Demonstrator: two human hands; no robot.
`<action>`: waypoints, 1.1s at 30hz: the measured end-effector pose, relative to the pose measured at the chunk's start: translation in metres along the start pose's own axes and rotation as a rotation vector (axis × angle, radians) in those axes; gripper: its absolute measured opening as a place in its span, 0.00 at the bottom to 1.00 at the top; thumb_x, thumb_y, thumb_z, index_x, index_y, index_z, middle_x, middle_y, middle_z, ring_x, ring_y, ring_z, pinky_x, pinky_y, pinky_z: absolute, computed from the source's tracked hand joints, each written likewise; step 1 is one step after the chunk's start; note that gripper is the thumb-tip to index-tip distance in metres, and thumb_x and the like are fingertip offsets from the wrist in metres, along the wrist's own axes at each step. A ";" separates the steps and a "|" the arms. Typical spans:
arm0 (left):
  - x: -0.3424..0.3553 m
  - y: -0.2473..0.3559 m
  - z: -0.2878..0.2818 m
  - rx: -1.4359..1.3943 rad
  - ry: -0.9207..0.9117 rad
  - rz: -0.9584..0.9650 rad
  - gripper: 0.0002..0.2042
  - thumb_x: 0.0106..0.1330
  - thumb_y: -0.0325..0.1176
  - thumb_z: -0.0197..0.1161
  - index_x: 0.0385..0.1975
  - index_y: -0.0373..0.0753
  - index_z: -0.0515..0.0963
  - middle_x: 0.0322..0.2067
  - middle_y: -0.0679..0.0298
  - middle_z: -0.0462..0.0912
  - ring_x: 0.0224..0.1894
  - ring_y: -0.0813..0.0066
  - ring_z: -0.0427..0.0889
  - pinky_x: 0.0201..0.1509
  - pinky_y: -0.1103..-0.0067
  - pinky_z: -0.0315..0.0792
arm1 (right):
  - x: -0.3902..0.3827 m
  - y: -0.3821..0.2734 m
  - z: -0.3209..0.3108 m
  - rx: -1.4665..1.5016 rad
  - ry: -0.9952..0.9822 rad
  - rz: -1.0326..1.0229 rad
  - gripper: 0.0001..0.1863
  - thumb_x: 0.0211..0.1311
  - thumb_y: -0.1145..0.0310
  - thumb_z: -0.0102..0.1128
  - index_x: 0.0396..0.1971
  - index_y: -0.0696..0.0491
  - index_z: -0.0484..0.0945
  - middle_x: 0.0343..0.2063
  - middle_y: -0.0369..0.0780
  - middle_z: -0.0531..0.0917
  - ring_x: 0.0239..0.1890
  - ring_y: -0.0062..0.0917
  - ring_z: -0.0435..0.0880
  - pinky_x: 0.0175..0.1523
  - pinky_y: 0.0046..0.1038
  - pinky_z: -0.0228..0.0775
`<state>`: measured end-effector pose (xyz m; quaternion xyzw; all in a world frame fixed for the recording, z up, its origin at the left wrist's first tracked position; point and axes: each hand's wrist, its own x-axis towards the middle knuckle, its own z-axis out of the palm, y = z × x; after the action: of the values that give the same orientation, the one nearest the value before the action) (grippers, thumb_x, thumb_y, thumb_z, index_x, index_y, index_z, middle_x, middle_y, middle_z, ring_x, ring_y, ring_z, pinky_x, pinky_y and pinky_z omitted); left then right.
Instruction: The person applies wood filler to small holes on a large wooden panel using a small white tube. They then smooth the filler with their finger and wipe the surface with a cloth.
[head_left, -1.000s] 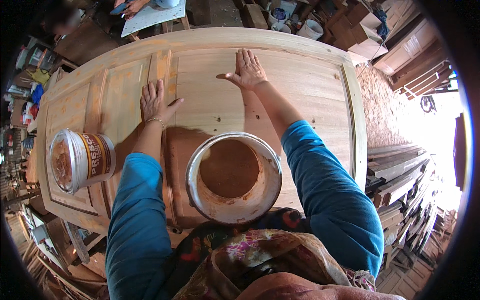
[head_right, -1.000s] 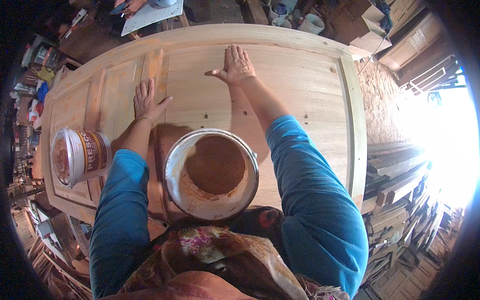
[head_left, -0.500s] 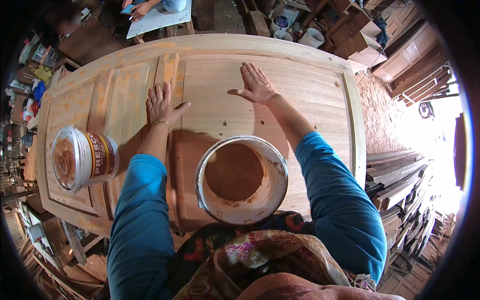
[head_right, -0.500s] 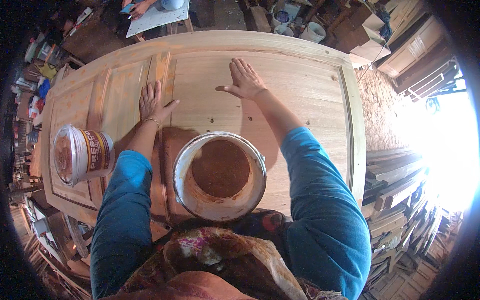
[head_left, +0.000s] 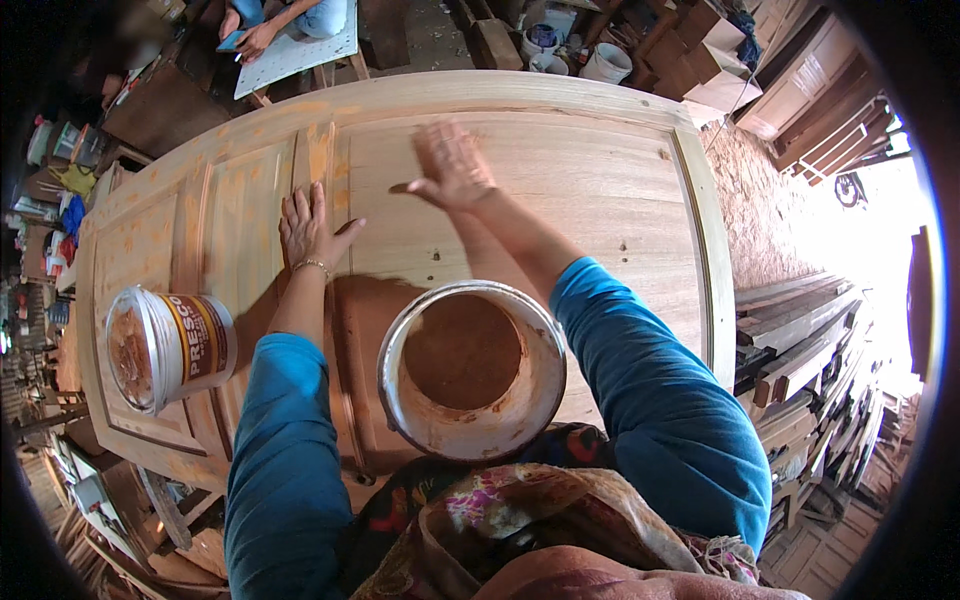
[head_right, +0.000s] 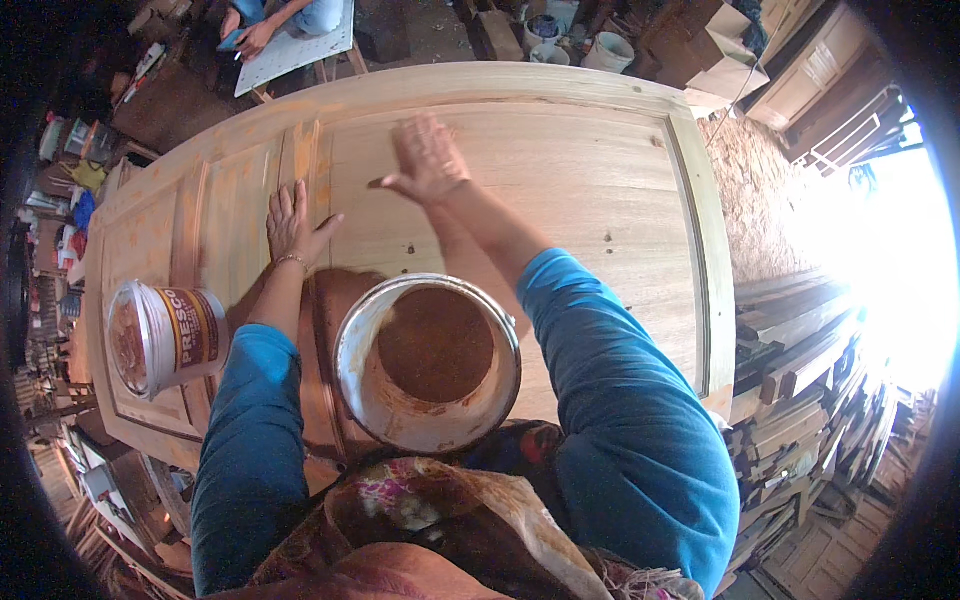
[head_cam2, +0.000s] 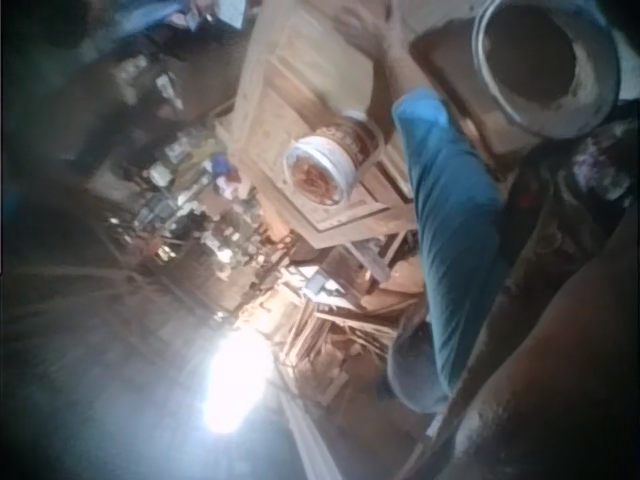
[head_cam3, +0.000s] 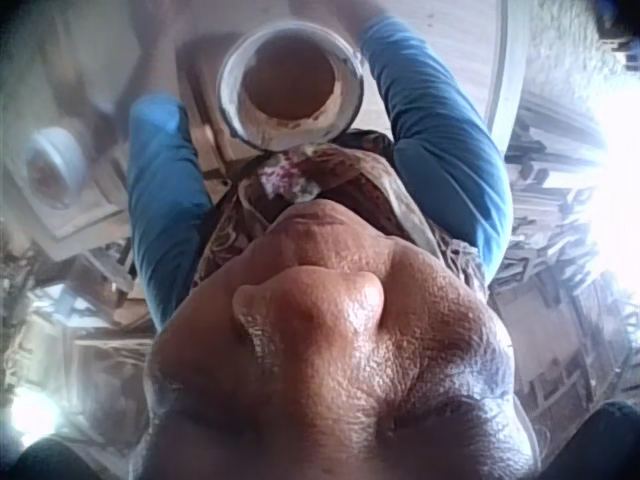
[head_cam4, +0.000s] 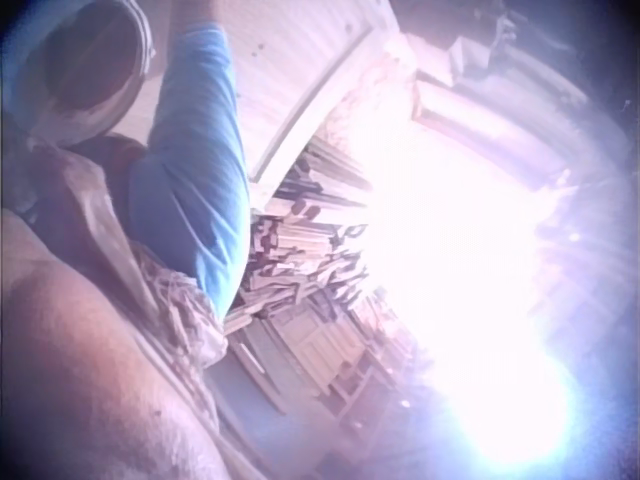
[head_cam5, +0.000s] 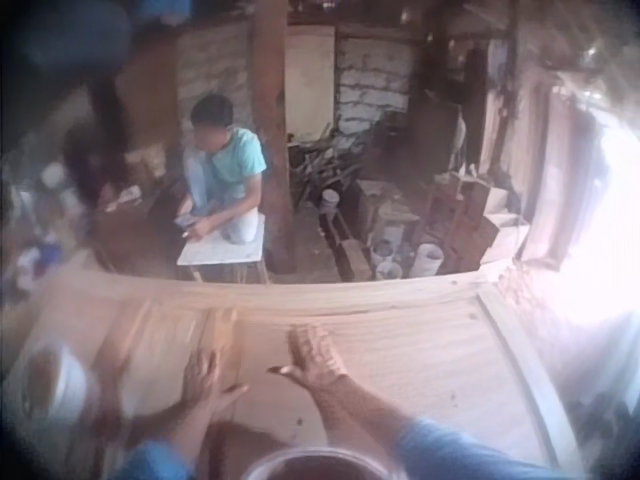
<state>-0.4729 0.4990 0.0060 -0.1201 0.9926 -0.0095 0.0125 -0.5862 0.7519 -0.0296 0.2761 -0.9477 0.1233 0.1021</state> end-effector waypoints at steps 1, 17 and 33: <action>0.000 0.001 -0.003 -0.001 0.006 0.006 0.51 0.53 0.68 0.59 0.71 0.46 0.46 0.70 0.48 0.47 0.72 0.49 0.43 0.72 0.57 0.44 | 0.006 -0.012 0.000 0.061 -0.078 -0.045 0.56 0.56 0.25 0.37 0.69 0.61 0.48 0.70 0.52 0.49 0.73 0.43 0.42 0.74 0.41 0.36; -0.002 0.001 0.003 -0.054 0.022 0.022 0.49 0.55 0.64 0.60 0.71 0.44 0.46 0.70 0.48 0.46 0.73 0.49 0.42 0.72 0.58 0.45 | -0.011 0.056 -0.021 0.082 -0.105 0.216 0.56 0.56 0.26 0.40 0.70 0.59 0.46 0.71 0.51 0.48 0.74 0.41 0.41 0.75 0.41 0.33; 0.001 -0.006 0.021 -0.030 0.068 0.019 0.50 0.53 0.65 0.60 0.71 0.46 0.47 0.70 0.49 0.48 0.72 0.50 0.45 0.72 0.59 0.47 | -0.062 0.124 -0.051 -0.036 -0.010 0.289 0.54 0.57 0.27 0.39 0.68 0.60 0.50 0.70 0.49 0.53 0.73 0.41 0.47 0.74 0.41 0.39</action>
<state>-0.4719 0.4925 -0.0147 -0.1103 0.9936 0.0014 -0.0229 -0.5965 0.8990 -0.0192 0.1353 -0.9802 0.1182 0.0837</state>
